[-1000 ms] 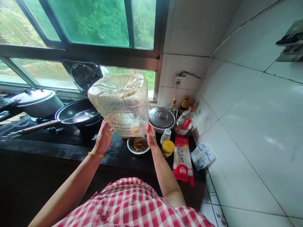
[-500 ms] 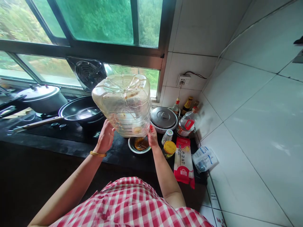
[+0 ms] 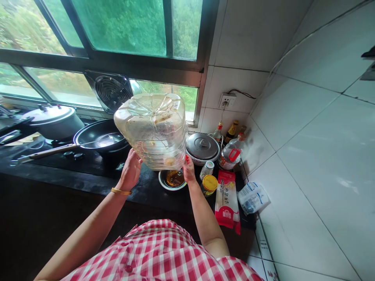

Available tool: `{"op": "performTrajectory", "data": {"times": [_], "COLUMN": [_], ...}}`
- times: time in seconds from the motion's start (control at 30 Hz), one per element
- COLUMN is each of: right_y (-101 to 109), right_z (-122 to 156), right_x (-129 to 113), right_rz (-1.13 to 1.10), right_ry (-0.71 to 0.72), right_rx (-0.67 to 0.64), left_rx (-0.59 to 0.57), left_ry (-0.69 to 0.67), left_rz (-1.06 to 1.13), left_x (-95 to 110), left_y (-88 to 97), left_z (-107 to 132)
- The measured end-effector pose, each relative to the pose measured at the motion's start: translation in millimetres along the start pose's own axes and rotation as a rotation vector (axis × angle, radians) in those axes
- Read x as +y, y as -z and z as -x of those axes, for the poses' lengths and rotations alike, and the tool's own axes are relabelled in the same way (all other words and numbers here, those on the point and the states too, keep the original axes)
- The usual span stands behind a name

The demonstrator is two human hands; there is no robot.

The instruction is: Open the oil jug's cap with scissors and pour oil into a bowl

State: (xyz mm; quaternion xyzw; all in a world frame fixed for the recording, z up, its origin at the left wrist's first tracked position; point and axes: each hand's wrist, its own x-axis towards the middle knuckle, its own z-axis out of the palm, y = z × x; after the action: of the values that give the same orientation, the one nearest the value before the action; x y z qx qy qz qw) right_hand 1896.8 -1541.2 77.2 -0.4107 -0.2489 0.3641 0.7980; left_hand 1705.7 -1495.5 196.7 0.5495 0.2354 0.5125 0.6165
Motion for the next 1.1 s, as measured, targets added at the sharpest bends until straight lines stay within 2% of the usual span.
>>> {"op": "performTrajectory", "data": {"times": [0.13, 0.27, 0.43, 0.6, 0.67, 0.8, 0.9, 0.97, 1.03, 1.1], "right_y": [1.9, 4.3, -3.0, -28.0, -43.5, -89.2, -135.5, -167.2, -195.6, -218.5], "right_z": [0.0, -0.6, -1.5, 3.1, 5.6, 9.3, 15.4, 23.5, 34.5, 46.7], "right_x": [0.7, 0.9, 4.1, 6.4, 3.5, -10.8, -23.5, -28.5, -28.2, -22.1], "right_rz": [0.005, 0.012, 0.035, 0.077, 0.090, 0.176, 0.347, 0.506, 0.681, 0.837], "right_ry": [-0.011, -0.013, -0.003, -0.012, -0.016, 0.012, 0.123, 0.254, 0.406, 0.513], "right_rx": [0.005, 0.000, -0.011, -0.099, -0.157, -0.349, -0.557, -0.694, -0.838, -0.981], "left_rx": [0.029, 0.131, 0.204, 0.401, 0.459, 0.477, 0.428, 0.362, 0.284, 0.277], "left_ry": [-0.013, -0.039, 0.203, 0.372, 0.467, 0.646, 0.774, 0.839, 0.764, 0.502], "left_rz": [0.059, 0.185, 0.382, 0.553, 0.592, 0.609, 0.499, 0.279, -0.024, -0.311], "left_x": [-1.6, -3.8, -20.0, -64.2, -83.6, -109.0, -108.8, -97.4, -78.5, -56.0], "left_y": [8.6, 43.5, 100.8, 141.2, 151.0, 159.1, 161.0, 163.7, 167.9, 172.8], "left_z": [0.2, 7.3, 38.3, 85.1, 103.4, 128.8, 134.2, 133.5, 131.1, 126.9]}}
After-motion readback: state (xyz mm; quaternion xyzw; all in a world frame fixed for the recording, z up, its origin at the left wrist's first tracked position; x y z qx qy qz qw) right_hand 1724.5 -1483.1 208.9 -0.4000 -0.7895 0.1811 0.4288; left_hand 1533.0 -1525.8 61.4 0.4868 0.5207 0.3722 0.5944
